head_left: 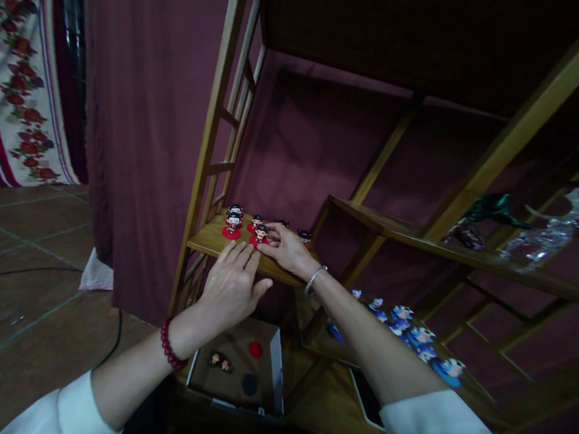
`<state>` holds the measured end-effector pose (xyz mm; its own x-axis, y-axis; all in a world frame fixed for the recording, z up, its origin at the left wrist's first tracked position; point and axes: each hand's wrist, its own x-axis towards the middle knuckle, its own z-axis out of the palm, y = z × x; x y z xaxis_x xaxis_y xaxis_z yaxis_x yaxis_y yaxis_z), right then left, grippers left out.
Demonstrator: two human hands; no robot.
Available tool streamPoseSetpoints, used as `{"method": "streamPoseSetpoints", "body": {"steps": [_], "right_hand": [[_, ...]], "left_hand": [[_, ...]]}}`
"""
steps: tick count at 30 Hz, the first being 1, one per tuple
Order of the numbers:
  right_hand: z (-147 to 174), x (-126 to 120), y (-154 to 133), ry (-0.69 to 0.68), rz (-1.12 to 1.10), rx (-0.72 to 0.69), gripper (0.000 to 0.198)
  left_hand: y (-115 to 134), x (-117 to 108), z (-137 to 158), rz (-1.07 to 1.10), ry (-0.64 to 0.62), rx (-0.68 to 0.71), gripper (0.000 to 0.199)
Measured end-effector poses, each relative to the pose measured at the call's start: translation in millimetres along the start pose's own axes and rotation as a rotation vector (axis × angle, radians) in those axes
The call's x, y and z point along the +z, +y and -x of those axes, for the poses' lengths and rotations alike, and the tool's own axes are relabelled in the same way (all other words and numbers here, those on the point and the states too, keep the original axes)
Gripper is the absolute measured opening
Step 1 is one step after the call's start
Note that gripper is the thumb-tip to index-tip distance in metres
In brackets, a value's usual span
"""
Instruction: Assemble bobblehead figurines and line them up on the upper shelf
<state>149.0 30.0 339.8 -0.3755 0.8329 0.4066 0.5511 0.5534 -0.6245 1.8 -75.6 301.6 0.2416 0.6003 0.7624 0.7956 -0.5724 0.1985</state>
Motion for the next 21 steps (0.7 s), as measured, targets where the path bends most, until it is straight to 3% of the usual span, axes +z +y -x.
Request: {"method": "streamPoseSetpoints", "body": {"steps": [8, 21], "right_hand": [[-5, 4, -1, -0.037, 0.019, -0.024, 0.046], [-3, 4, -7, -0.065, -0.159, 0.047, 0.054]], "left_hand": [[-7, 0, -8, -0.055, -0.083, -0.015, 0.058], [-10, 3, -8, -0.065, -0.106, 0.012, 0.058]]}}
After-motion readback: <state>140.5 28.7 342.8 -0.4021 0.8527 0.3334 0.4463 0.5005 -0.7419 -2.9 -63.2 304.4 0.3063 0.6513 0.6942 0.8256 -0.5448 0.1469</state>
